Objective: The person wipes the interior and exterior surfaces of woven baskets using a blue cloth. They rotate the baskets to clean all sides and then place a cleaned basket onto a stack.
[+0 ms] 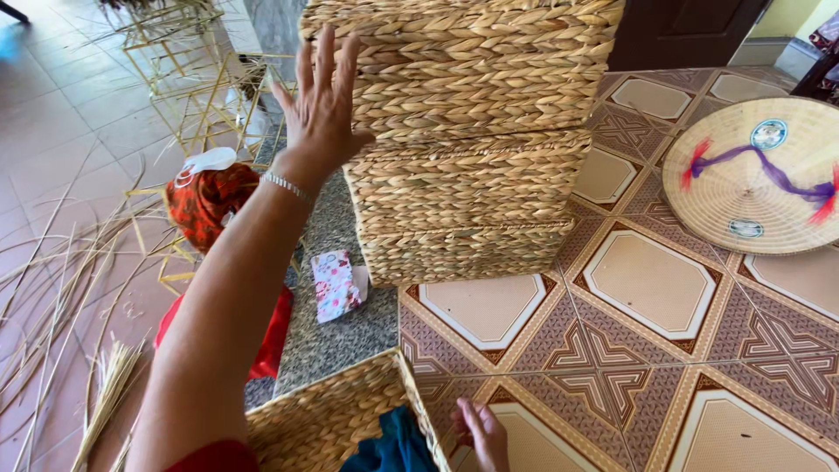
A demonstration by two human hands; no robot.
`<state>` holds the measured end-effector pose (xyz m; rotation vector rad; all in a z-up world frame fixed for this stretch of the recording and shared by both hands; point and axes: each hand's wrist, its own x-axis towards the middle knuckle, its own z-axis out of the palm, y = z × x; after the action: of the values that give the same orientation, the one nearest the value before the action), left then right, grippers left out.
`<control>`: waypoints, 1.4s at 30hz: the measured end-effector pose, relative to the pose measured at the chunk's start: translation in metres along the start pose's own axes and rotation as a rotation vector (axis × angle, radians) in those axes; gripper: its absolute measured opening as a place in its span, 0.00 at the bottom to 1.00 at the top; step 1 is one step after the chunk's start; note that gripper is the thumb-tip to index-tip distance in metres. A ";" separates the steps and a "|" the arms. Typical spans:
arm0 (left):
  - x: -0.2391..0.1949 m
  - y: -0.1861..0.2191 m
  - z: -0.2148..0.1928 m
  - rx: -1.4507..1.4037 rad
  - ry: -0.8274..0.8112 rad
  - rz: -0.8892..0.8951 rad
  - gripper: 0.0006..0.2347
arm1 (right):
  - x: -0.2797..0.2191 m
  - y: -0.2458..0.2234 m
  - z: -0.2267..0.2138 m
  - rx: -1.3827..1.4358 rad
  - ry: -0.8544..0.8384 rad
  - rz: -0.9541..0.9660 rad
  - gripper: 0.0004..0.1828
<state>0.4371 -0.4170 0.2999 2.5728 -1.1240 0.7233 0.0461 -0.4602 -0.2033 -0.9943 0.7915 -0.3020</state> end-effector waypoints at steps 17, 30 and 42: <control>0.003 -0.010 0.044 0.279 0.513 0.147 0.38 | -0.017 -0.021 0.002 -0.228 0.003 -0.105 0.22; -0.097 0.017 -0.046 -1.149 0.557 0.080 0.52 | -0.071 -0.113 0.016 0.267 -0.043 -0.290 0.51; -0.235 0.073 0.016 -0.673 0.051 0.360 0.43 | -0.095 -0.160 -0.033 1.287 -0.294 -0.471 0.64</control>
<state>0.2520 -0.3269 0.1634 1.8079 -1.5153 0.3765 -0.0239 -0.5127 -0.0359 0.0369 -0.0194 -0.8998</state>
